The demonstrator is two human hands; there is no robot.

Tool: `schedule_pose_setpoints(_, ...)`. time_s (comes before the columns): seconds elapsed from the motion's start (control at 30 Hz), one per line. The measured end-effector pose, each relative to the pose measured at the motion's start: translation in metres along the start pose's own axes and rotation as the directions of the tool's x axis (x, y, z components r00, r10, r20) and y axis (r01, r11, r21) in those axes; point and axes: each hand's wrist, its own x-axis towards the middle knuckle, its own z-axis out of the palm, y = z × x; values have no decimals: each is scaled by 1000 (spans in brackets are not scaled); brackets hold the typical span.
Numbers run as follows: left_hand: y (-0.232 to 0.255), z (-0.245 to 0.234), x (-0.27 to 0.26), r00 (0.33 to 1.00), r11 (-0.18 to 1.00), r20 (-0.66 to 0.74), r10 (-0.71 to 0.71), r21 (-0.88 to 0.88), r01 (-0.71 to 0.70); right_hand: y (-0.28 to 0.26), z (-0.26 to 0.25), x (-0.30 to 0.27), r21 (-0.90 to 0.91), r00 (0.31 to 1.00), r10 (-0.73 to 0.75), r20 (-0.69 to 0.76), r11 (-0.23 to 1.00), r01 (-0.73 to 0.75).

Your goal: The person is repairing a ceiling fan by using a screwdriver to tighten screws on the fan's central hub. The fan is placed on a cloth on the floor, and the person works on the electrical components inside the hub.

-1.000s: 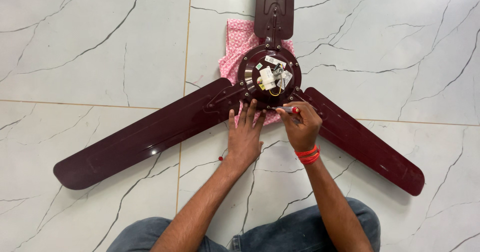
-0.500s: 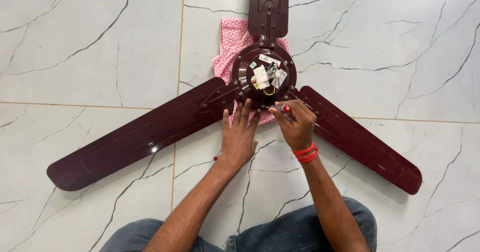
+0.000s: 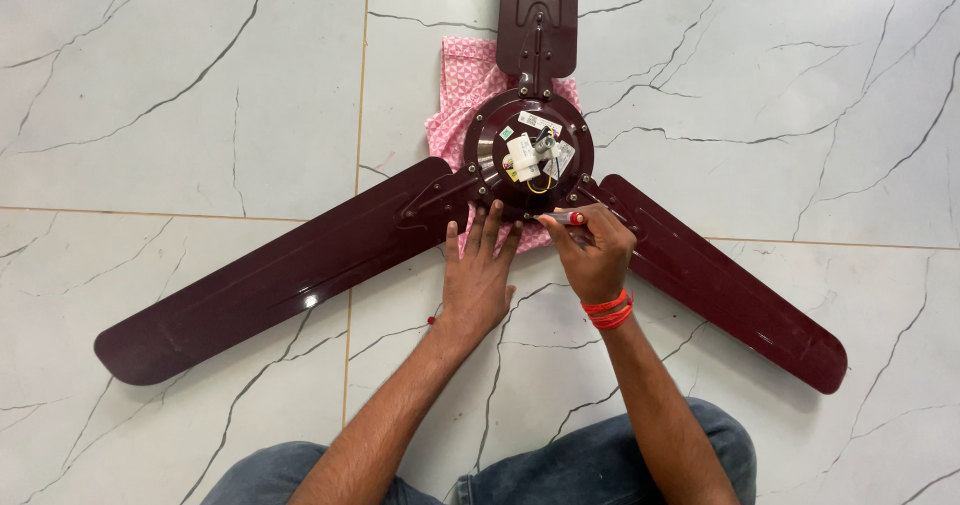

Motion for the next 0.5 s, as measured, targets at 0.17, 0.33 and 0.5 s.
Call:
schedule_pose_setpoints(0.17, -1, 1, 1, 1000, 1000, -20, 1, 6, -1, 1, 3, 0, -19, 1000, -11, -16, 1000, 11)
schedule_pose_setpoints(0.33, 0, 1, -3, 999, 1000, -34, 2, -2, -2, -2, 2, 0, -55, 999, -41, -18, 998, 40)
schedule_pose_setpoints(0.5, -2, 1, -4, 997, 999, -76, 20, -30, -22, -6, 2, 0, -76, 1000, -4, -10, 997, 3)
